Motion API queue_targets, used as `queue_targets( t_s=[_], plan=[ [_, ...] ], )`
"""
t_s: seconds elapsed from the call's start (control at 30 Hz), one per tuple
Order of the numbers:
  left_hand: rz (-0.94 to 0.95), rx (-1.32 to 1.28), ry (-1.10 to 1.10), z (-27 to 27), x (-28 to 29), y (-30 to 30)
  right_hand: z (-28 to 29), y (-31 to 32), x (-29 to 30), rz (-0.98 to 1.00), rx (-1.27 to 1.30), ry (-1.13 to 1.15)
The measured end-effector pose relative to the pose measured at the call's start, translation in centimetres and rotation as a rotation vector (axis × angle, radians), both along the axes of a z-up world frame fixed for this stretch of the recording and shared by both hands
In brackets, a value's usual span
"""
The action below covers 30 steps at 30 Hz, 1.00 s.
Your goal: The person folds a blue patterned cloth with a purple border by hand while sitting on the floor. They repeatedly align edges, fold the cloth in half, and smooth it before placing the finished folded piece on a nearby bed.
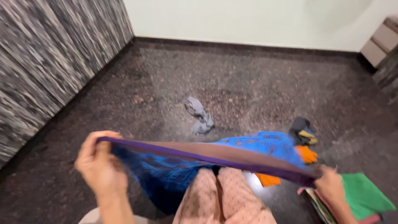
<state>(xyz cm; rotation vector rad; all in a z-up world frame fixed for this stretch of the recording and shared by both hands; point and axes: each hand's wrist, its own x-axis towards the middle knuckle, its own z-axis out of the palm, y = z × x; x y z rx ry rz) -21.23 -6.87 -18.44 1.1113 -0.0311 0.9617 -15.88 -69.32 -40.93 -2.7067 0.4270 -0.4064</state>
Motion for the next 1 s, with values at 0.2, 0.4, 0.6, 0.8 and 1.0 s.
queue_targets(
  t_s=[0.2, 0.4, 0.6, 0.8, 1.0],
  plan=[
    [-0.175, 0.002, 0.154, -2.6, 0.4, -5.9, -8.2, 2.5, -8.1, 0.021, -0.105, 0.613],
    [-0.235, -0.014, 0.074, -1.9, 0.3, -5.8, -4.0, 10.3, -6.5, 0.461, 0.281, 0.292],
    [-0.234, -0.051, 0.071, -2.3, -0.7, -5.1, 5.1, 21.8, -4.9, 0.844, 0.388, -0.113],
    [-0.146, -0.063, 0.021, -2.0, -0.5, -3.5, 5.2, 26.0, -3.6, 0.65, 0.072, -0.211],
    [-0.116, 0.014, -0.031, -0.2, 0.4, -2.9, 11.9, 14.8, 3.3, 0.372, -0.046, -0.741]
  ],
)
